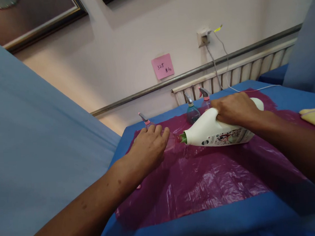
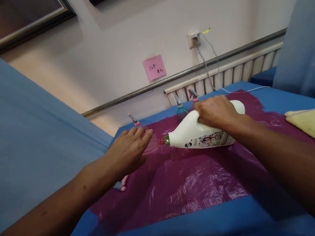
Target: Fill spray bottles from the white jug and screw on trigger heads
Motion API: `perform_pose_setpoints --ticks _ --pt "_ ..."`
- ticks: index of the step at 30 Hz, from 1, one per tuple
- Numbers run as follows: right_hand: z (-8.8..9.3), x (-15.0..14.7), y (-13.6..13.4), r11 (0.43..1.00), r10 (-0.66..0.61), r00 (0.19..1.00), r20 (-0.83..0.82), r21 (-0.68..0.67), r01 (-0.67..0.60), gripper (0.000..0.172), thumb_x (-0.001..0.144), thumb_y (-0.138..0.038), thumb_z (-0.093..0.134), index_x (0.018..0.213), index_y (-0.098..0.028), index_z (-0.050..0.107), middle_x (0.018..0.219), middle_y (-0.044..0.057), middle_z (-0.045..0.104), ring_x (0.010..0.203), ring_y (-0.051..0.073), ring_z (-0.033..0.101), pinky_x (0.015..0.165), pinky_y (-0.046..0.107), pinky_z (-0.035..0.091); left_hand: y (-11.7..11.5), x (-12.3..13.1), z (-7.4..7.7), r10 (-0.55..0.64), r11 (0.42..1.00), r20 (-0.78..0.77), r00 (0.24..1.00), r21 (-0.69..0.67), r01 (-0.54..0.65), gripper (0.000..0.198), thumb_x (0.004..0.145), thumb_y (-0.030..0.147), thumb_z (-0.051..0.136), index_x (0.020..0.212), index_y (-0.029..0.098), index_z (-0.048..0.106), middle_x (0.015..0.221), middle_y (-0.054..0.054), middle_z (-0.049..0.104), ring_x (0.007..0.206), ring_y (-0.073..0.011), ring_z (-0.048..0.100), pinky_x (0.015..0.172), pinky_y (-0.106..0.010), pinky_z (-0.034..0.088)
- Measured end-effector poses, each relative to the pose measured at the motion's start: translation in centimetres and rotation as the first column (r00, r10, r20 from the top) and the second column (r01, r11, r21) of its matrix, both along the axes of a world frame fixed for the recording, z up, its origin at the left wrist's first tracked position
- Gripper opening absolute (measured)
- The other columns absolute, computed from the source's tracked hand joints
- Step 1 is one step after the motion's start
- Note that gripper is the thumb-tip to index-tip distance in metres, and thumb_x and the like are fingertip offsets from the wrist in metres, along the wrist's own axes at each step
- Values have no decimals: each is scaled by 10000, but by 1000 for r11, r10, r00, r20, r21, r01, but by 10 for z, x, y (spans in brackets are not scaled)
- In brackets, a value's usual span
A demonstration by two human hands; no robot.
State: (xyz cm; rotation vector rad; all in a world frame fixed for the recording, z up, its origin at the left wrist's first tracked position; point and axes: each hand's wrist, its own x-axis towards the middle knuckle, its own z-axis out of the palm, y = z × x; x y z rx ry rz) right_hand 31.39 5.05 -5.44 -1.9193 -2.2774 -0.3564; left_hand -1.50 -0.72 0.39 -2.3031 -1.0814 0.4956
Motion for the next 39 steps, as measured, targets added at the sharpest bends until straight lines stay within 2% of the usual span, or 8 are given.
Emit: perform_pose_setpoints --ticks 12,21,33,39 --pt "0 0 1 1000 20 1000 -19 -4 -20 403 1058 -421 510 1207 -216 823 1060 187 847 878 338 737 703 399 321 0 3 1 16 1000 -17 1000 -10 -16 570 900 172 723 1456 123 606 1346 -214 709 1169 -370 670 929 -470 507" --pt "-4 1 3 1000 18 1000 -3 18 -18 390 1058 -439 506 1181 -236 815 1042 156 852 850 304 722 685 384 287 -1 5 4 5 1000 -40 999 -14 -5 543 905 159 704 1440 120 620 1328 -206 716 1165 -369 677 982 -485 522" --pt "-1 0 1 1000 10 1000 -11 -4 -10 425 1064 -464 497 1218 -236 821 1058 168 848 871 315 719 707 388 329 1 8 7 -9 1000 -41 999 -16 9 545 887 135 704 1427 121 640 1357 -218 715 1199 -373 677 1018 -496 516" --pt "2 0 -3 1000 6 1000 -13 7 -6 372 1060 -389 512 1208 -221 809 1061 172 852 871 299 721 707 380 319 1 11 10 -25 1000 -68 997 -6 25 561 914 158 699 1468 113 622 1344 -215 710 1209 -378 677 1025 -499 511"
